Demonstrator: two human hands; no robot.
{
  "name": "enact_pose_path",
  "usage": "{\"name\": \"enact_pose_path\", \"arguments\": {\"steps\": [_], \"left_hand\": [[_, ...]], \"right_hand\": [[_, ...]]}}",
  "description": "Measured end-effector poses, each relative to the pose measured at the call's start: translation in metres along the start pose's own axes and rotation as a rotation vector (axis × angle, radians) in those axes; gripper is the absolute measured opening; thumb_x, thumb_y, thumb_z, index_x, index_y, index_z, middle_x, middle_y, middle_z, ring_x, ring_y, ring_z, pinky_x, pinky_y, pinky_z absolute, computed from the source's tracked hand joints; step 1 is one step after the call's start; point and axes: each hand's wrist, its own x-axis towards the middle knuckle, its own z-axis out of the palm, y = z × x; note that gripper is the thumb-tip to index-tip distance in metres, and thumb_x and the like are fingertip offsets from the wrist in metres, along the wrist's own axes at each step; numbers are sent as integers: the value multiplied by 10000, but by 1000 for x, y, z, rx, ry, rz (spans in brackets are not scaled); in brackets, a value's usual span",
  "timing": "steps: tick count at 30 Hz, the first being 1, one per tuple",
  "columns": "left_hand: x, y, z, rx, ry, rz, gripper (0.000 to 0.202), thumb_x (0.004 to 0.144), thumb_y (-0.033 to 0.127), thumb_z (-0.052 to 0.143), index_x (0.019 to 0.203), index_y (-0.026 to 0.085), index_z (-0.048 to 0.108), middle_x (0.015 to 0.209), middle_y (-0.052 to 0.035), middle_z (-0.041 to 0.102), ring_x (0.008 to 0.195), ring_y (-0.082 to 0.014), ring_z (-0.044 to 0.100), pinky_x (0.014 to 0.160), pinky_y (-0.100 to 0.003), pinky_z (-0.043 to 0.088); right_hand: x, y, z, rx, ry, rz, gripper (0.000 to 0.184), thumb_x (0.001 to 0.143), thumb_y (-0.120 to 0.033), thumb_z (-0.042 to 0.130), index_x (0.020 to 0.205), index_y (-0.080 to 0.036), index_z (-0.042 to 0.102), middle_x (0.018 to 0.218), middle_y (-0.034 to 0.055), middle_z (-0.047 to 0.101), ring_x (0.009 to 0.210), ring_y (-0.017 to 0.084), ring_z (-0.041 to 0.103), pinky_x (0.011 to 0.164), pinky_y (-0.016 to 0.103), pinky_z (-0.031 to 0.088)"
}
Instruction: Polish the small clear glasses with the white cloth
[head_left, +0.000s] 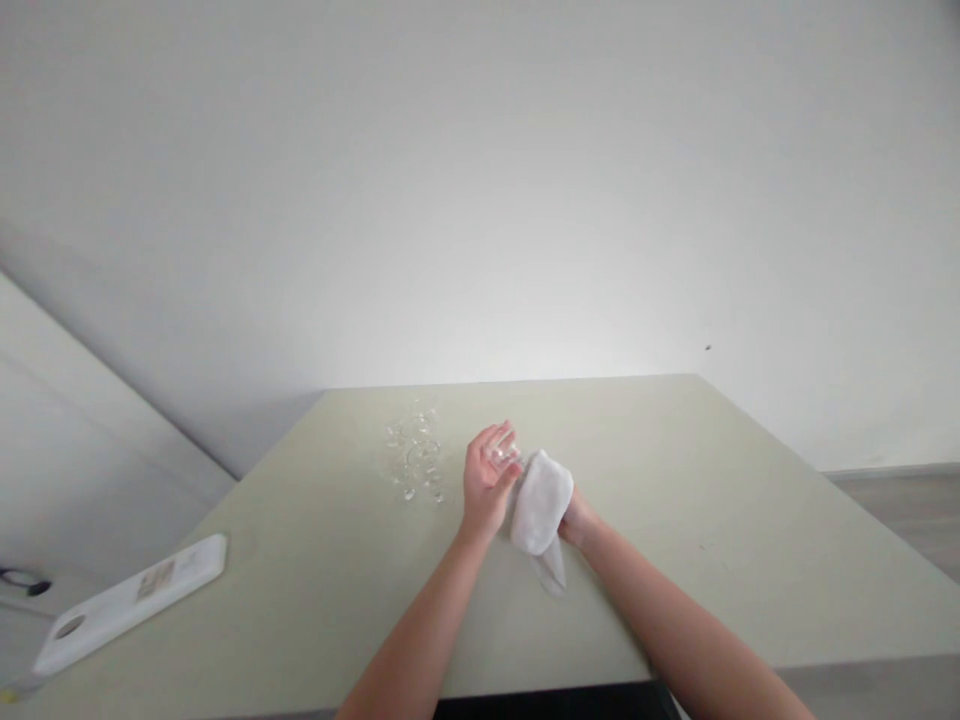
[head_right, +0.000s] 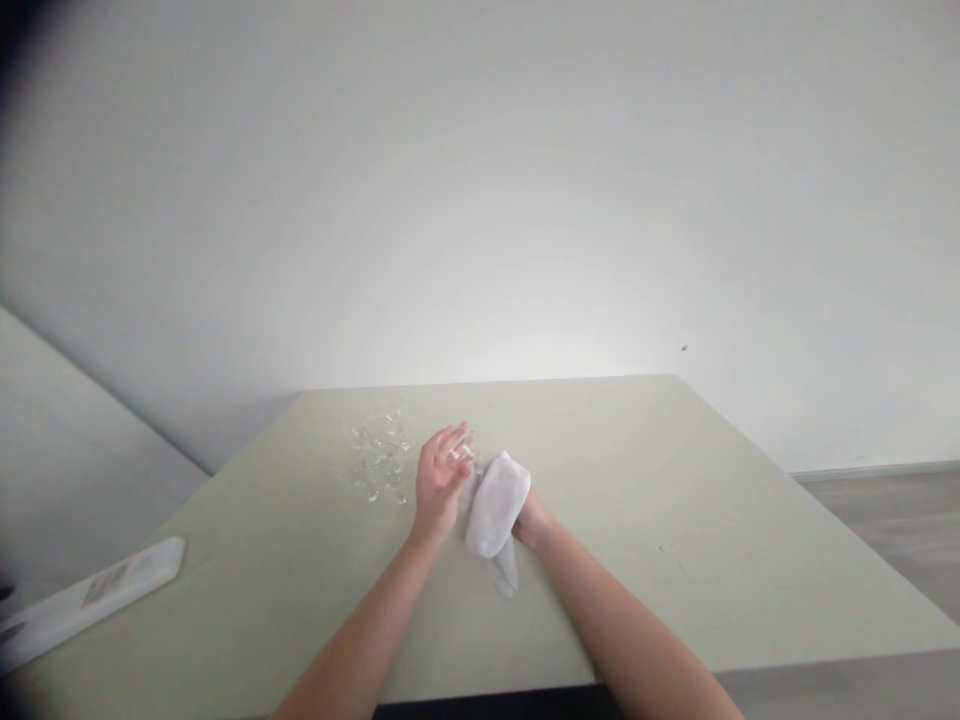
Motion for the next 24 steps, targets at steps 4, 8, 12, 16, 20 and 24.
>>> {"name": "enact_pose_path", "arguments": {"steps": [4,8,12,16,20,24], "left_hand": [[-14,1,2,408,-325,249,730,839,345,713,1455,263,332,1462,-159,468,1319,-289,490,1026,-441,493],[-18,-2,1,606,-470,387,799,838,366,709,1495,258,266,1460,-152,476,1326,-280,485,1020,-430,509],[-20,2,2,502,-370,283,753,806,363,739,1447,238,363,1434,-157,508,1302,-293,513,1021,-436,505],[-25,4,3,378,-342,156,703,714,323,821,1337,228,509,1391,-169,551,1293,-321,521,1059,-473,464],[-26,3,2,376,-388,132,696,669,384,846,1277,210,556,1366,-186,570,1293,-336,519,1066,-495,454],[-25,6,3,333,-330,91,702,672,390,841,1282,212,542,1356,-188,576,1282,-343,525,1029,-477,485]], "right_hand": [[-7,-5,8,51,-10,2,329,662,-444,789,862,-192,717,813,38,741,740,198,681,752,315,541],[-6,-7,5,29,118,-144,325,610,-414,836,824,-201,716,808,22,741,747,193,670,738,301,547],[-4,-3,1,2,136,-109,289,643,-410,798,833,-210,711,820,28,743,746,208,669,753,335,550],[-10,-4,1,-52,91,-51,293,658,-454,767,841,-234,704,853,41,736,806,236,668,796,374,544],[-13,-7,1,-148,101,-104,356,584,-488,805,814,-237,704,837,56,724,811,260,653,775,393,538],[-4,-2,-3,-223,105,-183,370,526,-465,832,778,-229,699,835,57,714,866,279,636,794,380,529]]}}
